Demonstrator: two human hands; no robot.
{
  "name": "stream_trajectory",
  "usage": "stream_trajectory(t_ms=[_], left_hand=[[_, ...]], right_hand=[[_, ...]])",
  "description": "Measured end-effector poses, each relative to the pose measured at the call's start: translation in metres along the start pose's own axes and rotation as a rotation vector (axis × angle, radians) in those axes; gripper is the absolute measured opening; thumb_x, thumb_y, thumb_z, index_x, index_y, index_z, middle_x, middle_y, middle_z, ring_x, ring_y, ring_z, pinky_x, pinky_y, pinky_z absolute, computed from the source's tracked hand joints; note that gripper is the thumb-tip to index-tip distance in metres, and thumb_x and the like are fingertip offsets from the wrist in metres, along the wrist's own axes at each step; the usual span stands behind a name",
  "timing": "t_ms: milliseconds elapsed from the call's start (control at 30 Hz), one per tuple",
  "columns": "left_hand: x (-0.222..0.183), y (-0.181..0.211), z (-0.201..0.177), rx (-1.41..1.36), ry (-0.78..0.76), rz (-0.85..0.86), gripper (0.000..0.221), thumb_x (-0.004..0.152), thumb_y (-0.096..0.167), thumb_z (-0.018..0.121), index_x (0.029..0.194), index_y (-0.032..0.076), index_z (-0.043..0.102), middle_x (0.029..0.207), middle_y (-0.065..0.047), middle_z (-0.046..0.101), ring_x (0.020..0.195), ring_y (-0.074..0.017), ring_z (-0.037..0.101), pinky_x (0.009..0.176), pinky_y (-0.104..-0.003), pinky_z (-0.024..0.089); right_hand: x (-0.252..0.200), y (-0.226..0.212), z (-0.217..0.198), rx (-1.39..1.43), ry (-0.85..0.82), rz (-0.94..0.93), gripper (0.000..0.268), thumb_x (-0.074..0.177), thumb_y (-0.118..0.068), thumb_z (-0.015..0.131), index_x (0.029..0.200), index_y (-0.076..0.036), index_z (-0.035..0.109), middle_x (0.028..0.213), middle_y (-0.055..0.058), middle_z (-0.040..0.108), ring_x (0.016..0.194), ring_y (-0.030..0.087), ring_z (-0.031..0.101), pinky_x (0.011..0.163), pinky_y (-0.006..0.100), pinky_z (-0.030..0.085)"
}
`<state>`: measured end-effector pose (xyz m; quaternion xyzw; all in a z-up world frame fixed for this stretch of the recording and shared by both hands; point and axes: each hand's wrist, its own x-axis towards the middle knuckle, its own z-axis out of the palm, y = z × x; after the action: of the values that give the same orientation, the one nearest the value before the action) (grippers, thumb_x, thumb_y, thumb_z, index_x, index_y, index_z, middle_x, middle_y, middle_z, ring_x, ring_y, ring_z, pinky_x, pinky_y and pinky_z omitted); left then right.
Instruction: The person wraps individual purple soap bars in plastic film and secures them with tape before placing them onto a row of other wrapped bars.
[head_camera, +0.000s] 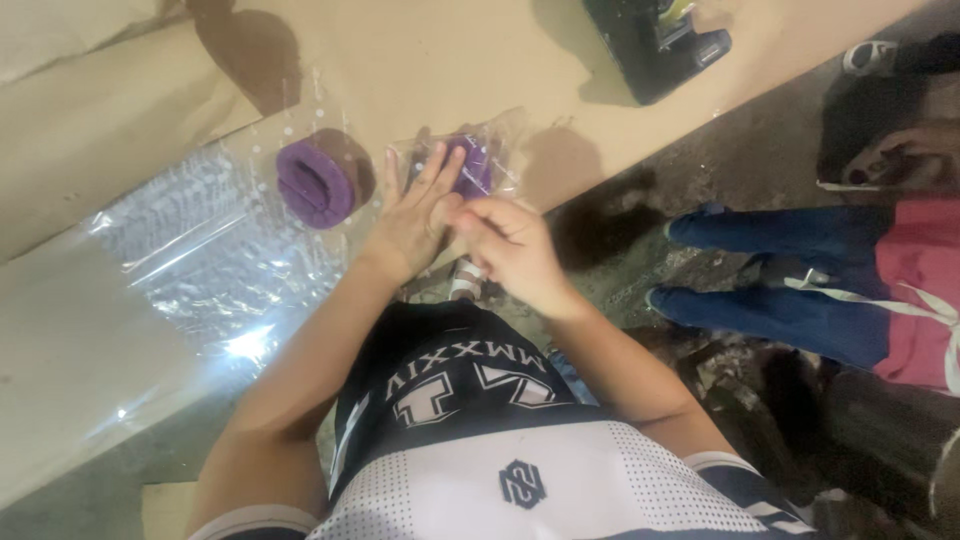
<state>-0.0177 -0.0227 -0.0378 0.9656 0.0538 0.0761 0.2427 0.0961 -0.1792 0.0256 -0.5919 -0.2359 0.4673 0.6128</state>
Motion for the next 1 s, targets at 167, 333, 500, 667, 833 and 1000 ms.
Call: stream_trajectory(t_ms=[167,333,500,667,833,1000], left_hand=[[-0.009,-0.003,-0.007,-0.075,0.203,0.176,0.044,0.103,0.018,0.063,0.140,0.002,0.045,0.169,-0.019,0.026,0.159,-0.0374,0.023,0.122,-0.075,-0.001],[-0.006,-0.005,-0.004,-0.022,0.034,0.044,0.023,0.100,0.008,0.064,0.117,0.011,0.048,0.170,-0.017,0.030,0.160,-0.0352,0.027,0.124,-0.075,0.002],[-0.004,-0.001,-0.014,-0.050,0.037,0.050,0.027,0.098,0.008,0.066,0.122,0.011,0.054,0.169,-0.018,0.030,0.159,-0.0348,0.028,0.122,-0.076,0.002],[0.003,0.013,-0.033,-0.082,0.040,0.057,0.046,0.089,0.027,0.071,0.130,0.008,0.062,0.159,-0.021,0.033,0.148,-0.0392,0.034,0.112,-0.078,0.006],[0.031,0.007,-0.042,0.024,0.103,-0.101,0.024,0.091,0.025,0.073,0.110,0.012,0.065,0.147,-0.023,0.052,0.130,-0.0423,0.052,0.105,-0.059,0.039],[0.036,0.002,-0.031,-0.351,0.013,-0.421,0.023,0.092,0.021,0.072,0.107,0.008,0.060,0.103,-0.014,0.068,0.093,-0.0351,0.067,0.082,-0.046,0.053]], right_hand=[[0.025,0.031,0.019,0.027,0.198,0.039,0.016,0.107,-0.014,0.062,0.115,-0.004,0.071,0.079,-0.004,0.061,0.059,0.001,0.048,0.052,0.018,0.038],[0.023,0.058,0.002,-0.347,0.365,-0.129,0.017,0.104,-0.011,0.067,0.119,-0.004,0.072,0.101,0.003,0.073,0.069,0.004,0.057,0.060,0.021,0.049],[0.018,0.055,0.004,-0.536,0.438,-0.221,0.037,0.102,-0.012,0.072,0.138,-0.009,0.063,0.123,0.011,0.074,0.075,0.012,0.063,0.069,0.025,0.055],[0.006,0.054,-0.016,-0.879,0.423,-0.156,0.078,0.097,-0.027,0.079,0.158,-0.010,0.034,0.092,0.015,0.076,0.078,0.028,0.074,0.067,0.035,0.058],[0.007,0.074,-0.024,-1.068,0.429,-0.287,0.070,0.100,-0.025,0.068,0.161,-0.017,0.034,0.118,0.020,0.071,0.075,0.028,0.073,0.069,0.037,0.059],[0.006,0.063,-0.002,-0.528,0.430,-0.264,0.070,0.111,-0.012,0.052,0.171,-0.014,0.015,0.151,0.024,0.058,0.115,0.026,0.071,0.098,0.039,0.056]])
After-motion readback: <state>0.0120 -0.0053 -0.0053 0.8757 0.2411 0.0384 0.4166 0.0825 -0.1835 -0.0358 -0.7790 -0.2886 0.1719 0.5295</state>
